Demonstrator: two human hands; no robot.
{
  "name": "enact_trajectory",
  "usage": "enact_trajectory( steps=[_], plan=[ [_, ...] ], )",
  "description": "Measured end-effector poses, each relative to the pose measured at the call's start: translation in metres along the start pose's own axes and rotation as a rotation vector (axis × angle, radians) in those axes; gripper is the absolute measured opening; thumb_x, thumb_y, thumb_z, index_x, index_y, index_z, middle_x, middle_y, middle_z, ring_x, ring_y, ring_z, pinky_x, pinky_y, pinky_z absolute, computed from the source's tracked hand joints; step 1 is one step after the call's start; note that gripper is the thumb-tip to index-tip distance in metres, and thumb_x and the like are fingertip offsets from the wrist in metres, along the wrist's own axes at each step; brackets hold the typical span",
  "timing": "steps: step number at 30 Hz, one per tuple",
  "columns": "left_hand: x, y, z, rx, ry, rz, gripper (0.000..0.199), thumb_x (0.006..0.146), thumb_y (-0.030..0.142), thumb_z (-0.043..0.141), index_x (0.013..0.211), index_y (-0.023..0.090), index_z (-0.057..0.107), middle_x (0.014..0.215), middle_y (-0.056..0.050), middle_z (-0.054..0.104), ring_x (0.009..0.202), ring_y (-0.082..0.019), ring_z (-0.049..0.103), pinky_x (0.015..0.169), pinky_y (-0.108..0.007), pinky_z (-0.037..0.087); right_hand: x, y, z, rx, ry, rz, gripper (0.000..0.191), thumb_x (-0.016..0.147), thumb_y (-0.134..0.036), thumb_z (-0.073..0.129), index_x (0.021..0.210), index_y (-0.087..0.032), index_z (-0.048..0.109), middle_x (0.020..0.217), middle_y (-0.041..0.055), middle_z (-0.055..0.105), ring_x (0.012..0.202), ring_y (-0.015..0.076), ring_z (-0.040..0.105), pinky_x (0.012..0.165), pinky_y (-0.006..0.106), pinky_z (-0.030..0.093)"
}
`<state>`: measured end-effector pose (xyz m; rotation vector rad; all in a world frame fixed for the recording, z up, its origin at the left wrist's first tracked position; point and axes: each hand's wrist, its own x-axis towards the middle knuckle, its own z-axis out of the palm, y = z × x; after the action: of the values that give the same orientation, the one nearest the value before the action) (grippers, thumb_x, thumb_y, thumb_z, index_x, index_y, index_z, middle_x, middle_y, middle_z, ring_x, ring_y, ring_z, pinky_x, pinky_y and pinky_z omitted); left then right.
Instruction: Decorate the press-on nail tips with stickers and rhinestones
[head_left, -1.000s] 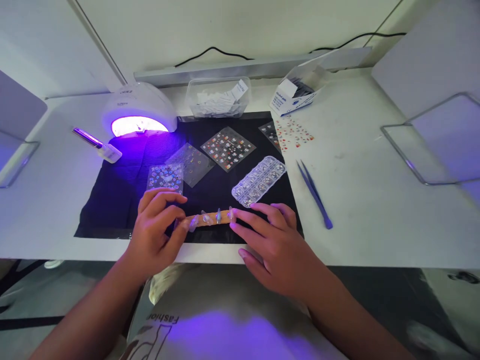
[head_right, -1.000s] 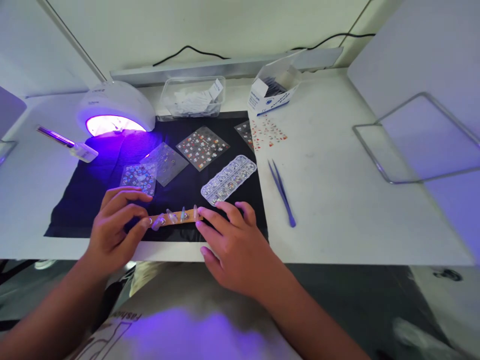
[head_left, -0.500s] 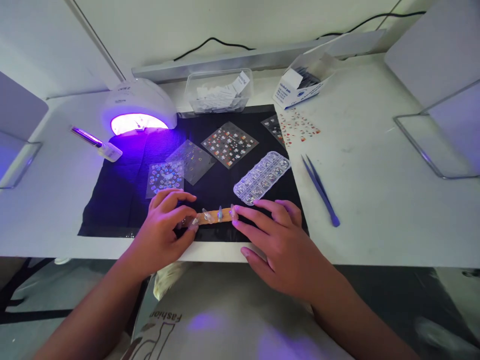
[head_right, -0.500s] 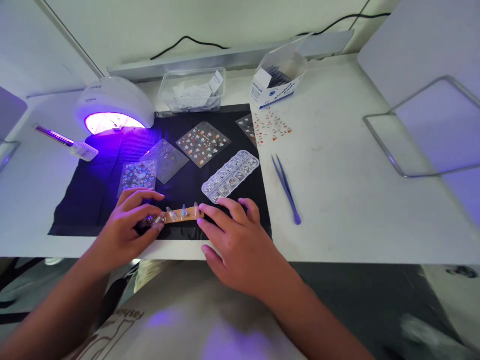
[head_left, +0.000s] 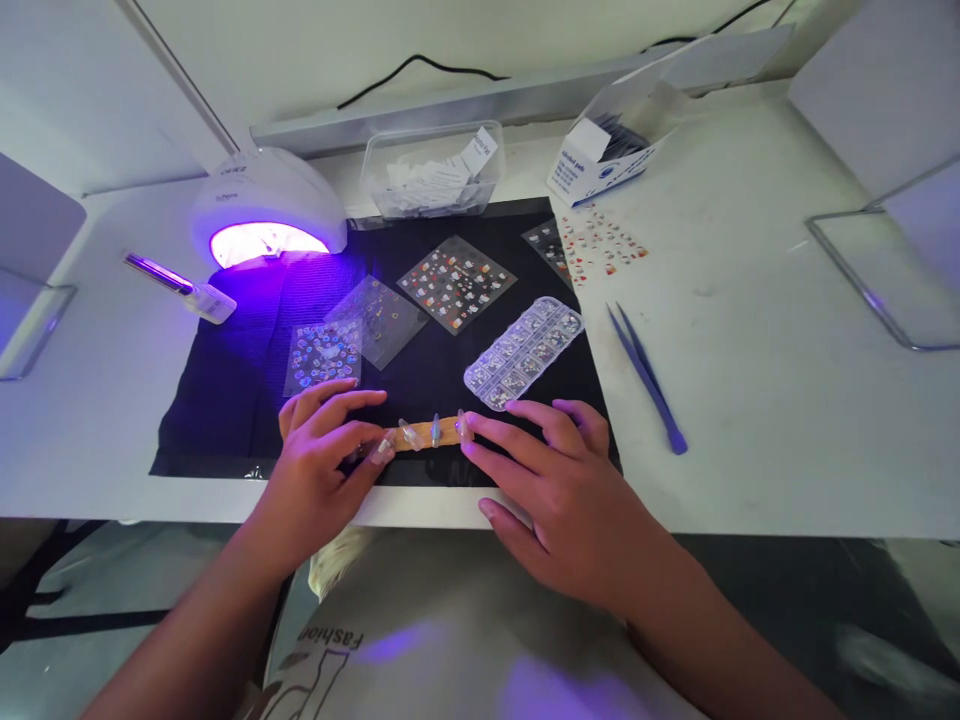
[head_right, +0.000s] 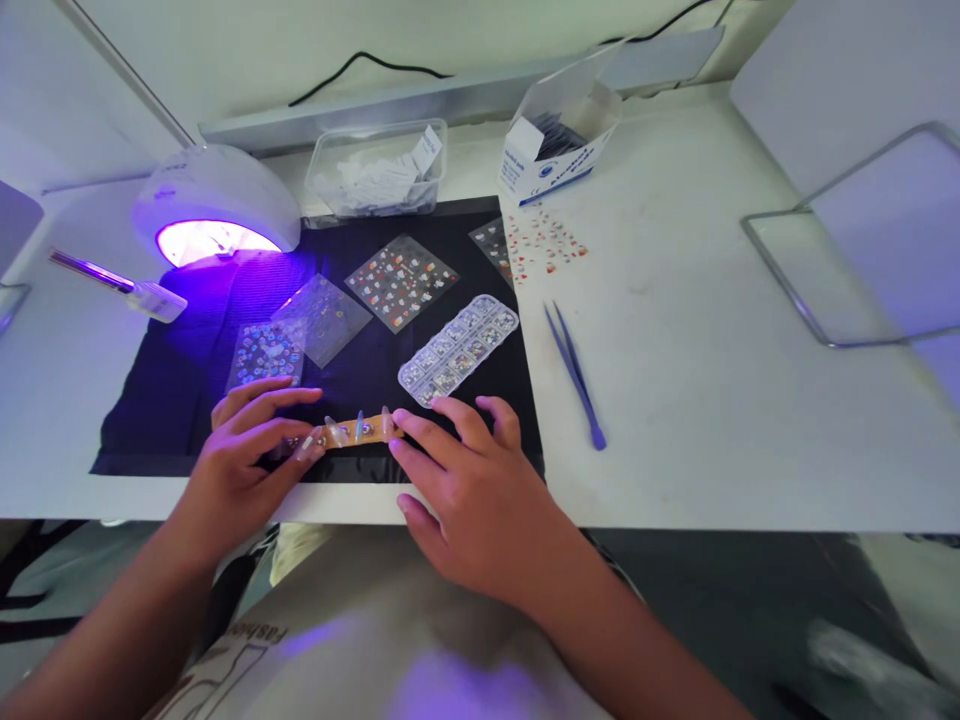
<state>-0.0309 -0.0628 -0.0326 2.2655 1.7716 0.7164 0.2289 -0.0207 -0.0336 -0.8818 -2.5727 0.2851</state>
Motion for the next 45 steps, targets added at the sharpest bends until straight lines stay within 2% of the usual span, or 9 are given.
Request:
enact_trajectory(
  steps=[17,25,31,34,36,38,40,42,45],
  plan=[
    [-0.007,0.022,0.011,0.174,0.142,-0.156,0.009,0.090,0.023,0.066,0.081,0.024,0.065,0.138,-0.008,0.062,0.135,-0.039,0.044,0.105,-0.072,0.029,-0.002,-0.002,0.000,0.003,0.016,0.017,0.034,0.096,-0.032,0.053,0.121,-0.017,0.068,0.136,0.0034,0.069,0.119,0.0324,0.050,0.101,0.053,0.025],
    [-0.008,0.026,0.015,0.226,0.154,-0.167,0.009,0.091,0.024,0.065,0.083,0.023,0.063,0.141,-0.010,0.058,0.136,-0.041,0.041,0.104,-0.073,0.028,-0.002,0.000,0.001,-0.003,-0.001,0.010,0.036,0.096,-0.033,0.053,0.124,-0.017,0.066,0.138,0.0033,0.067,0.121,0.0326,0.050,0.102,0.054,0.024],
    [-0.011,0.028,0.013,0.232,0.134,-0.158,0.011,0.089,0.025,0.068,0.092,0.026,0.058,0.146,-0.010,0.052,0.140,-0.041,0.035,0.107,-0.072,0.023,-0.001,-0.001,-0.002,0.003,-0.011,0.013,0.035,0.096,-0.031,0.052,0.123,-0.016,0.067,0.138,0.0037,0.067,0.120,0.0333,0.049,0.101,0.054,0.026],
    [-0.015,0.022,0.008,0.195,0.143,-0.152,0.032,0.084,0.028,0.069,0.112,0.027,0.053,0.148,-0.013,0.048,0.142,-0.042,0.032,0.111,-0.070,0.022,-0.001,0.000,-0.002,0.003,-0.014,0.002,0.035,0.096,-0.030,0.052,0.123,-0.016,0.067,0.138,0.0044,0.067,0.119,0.0335,0.048,0.099,0.053,0.028],
    [-0.019,0.015,0.002,0.151,0.172,-0.149,0.044,0.082,0.028,0.068,0.122,0.025,0.048,0.145,-0.014,0.049,0.141,-0.040,0.035,0.111,-0.064,0.027,0.000,0.001,-0.003,0.003,-0.011,-0.008,0.034,0.095,-0.030,0.053,0.122,-0.016,0.068,0.137,0.0047,0.067,0.118,0.0335,0.048,0.098,0.052,0.028],
    [-0.023,0.007,-0.002,0.127,0.209,-0.163,0.044,0.082,0.028,0.066,0.123,0.024,0.049,0.134,-0.014,0.055,0.132,-0.037,0.043,0.107,-0.058,0.034,0.000,0.002,-0.003,0.001,-0.004,-0.021,0.034,0.094,-0.028,0.053,0.121,-0.015,0.069,0.136,0.0049,0.068,0.118,0.0332,0.048,0.097,0.051,0.029],
    [-0.026,0.001,-0.006,0.123,0.213,-0.185,0.033,0.084,0.028,0.065,0.115,0.024,0.054,0.117,-0.010,0.061,0.118,-0.034,0.052,0.100,-0.053,0.038,0.002,0.003,-0.003,-0.002,0.000,-0.026,0.033,0.093,-0.027,0.053,0.119,-0.015,0.069,0.135,0.0052,0.069,0.116,0.0328,0.049,0.097,0.050,0.029],
    [-0.027,-0.001,-0.008,0.119,0.166,-0.189,0.019,0.086,0.027,0.064,0.104,0.025,0.059,0.104,-0.007,0.064,0.105,-0.030,0.057,0.092,-0.050,0.038,0.003,0.003,-0.003,-0.002,0.003,-0.022,0.032,0.093,-0.026,0.054,0.118,-0.015,0.070,0.134,0.0053,0.069,0.115,0.0327,0.049,0.096,0.050,0.030],
    [-0.025,0.000,-0.007,0.096,0.094,-0.179,0.009,0.087,0.024,0.063,0.097,0.025,0.062,0.098,-0.004,0.066,0.098,-0.028,0.059,0.086,-0.046,0.037,0.004,0.003,-0.003,0.001,0.001,-0.019,0.032,0.092,-0.025,0.054,0.118,-0.015,0.070,0.133,0.0056,0.070,0.115,0.0330,0.049,0.096,0.049,0.030]
  ],
)
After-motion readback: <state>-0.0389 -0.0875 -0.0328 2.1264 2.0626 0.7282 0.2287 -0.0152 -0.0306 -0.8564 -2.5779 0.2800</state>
